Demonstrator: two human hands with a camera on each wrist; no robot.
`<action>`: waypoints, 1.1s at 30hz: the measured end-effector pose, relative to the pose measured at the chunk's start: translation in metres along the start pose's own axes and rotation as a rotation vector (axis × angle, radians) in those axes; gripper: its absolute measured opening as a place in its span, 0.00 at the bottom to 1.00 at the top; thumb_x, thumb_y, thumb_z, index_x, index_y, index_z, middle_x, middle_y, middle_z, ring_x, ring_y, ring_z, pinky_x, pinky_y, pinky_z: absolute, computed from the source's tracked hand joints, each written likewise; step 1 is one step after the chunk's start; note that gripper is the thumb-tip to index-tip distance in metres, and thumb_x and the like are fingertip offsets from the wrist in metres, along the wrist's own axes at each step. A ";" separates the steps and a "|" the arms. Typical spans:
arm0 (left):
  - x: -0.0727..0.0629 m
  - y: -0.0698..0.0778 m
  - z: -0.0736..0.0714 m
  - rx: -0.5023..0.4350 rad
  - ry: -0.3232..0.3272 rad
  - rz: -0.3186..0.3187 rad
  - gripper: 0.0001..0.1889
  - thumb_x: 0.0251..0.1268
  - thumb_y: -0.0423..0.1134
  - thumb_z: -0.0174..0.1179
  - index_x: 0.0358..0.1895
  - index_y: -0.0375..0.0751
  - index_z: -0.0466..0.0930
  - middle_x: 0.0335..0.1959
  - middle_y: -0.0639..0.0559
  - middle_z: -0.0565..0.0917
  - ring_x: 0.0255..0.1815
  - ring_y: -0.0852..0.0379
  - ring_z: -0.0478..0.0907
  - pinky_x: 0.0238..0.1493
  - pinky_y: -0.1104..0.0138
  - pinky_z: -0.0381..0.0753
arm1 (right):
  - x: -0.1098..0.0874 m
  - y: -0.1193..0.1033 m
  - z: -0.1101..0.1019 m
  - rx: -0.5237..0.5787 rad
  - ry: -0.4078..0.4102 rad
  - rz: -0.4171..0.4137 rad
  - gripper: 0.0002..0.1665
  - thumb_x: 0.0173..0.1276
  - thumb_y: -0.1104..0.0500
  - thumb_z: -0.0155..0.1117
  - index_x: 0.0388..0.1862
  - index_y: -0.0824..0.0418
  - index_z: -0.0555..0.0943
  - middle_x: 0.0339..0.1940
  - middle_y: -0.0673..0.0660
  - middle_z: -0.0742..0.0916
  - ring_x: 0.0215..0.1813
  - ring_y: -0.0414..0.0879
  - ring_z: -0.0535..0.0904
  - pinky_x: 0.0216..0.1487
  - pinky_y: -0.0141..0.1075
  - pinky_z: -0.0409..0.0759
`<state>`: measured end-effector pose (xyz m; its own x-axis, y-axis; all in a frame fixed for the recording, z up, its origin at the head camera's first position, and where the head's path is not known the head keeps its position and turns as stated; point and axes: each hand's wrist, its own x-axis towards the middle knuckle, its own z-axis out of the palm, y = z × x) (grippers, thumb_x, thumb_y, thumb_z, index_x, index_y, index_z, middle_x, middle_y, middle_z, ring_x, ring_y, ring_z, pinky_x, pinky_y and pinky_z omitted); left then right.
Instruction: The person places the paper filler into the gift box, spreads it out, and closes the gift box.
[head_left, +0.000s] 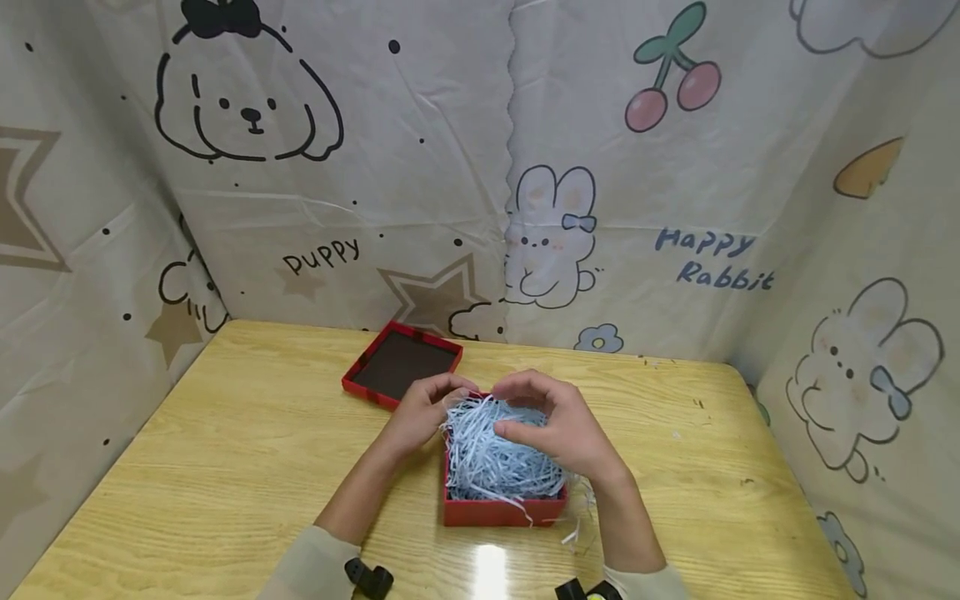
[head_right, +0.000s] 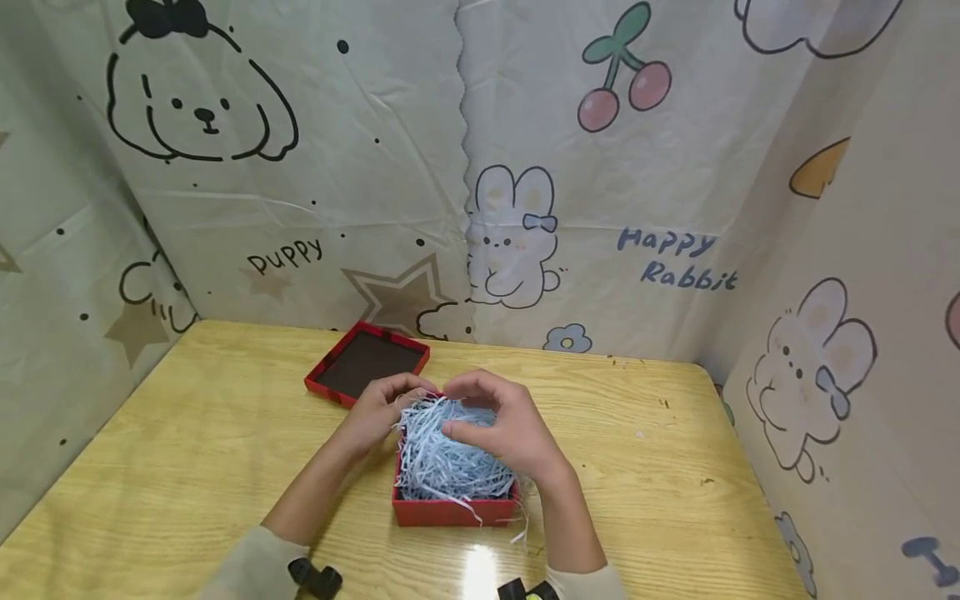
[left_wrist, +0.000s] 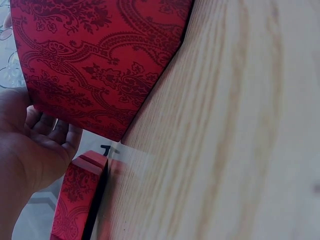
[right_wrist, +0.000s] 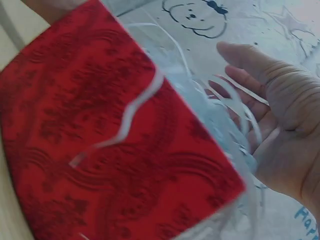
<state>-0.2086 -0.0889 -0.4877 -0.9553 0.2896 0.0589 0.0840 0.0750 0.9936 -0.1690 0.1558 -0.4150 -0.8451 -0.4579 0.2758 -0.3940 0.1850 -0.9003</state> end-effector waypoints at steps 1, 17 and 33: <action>0.000 0.000 0.000 -0.003 -0.001 0.002 0.10 0.80 0.38 0.60 0.53 0.38 0.88 0.50 0.46 0.89 0.53 0.51 0.83 0.52 0.68 0.82 | 0.001 0.000 0.003 -0.010 -0.019 0.011 0.23 0.65 0.64 0.79 0.59 0.60 0.85 0.56 0.58 0.88 0.60 0.54 0.84 0.65 0.51 0.80; 0.001 -0.001 0.000 0.062 0.003 0.005 0.10 0.81 0.39 0.60 0.52 0.41 0.88 0.51 0.50 0.89 0.57 0.53 0.81 0.64 0.60 0.77 | 0.007 0.014 0.036 -0.387 -0.210 0.210 0.18 0.63 0.63 0.81 0.52 0.56 0.90 0.49 0.48 0.91 0.55 0.45 0.86 0.60 0.45 0.84; 0.002 0.000 0.000 0.042 0.003 0.016 0.11 0.81 0.40 0.60 0.53 0.38 0.88 0.54 0.46 0.88 0.59 0.53 0.81 0.63 0.62 0.77 | 0.008 0.003 0.031 -0.390 -0.259 0.177 0.20 0.67 0.59 0.78 0.57 0.58 0.87 0.53 0.50 0.90 0.57 0.45 0.85 0.63 0.46 0.82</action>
<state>-0.2103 -0.0885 -0.4879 -0.9548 0.2878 0.0749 0.1107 0.1102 0.9877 -0.1652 0.1256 -0.4257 -0.8135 -0.5815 -0.0074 -0.3997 0.5682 -0.7193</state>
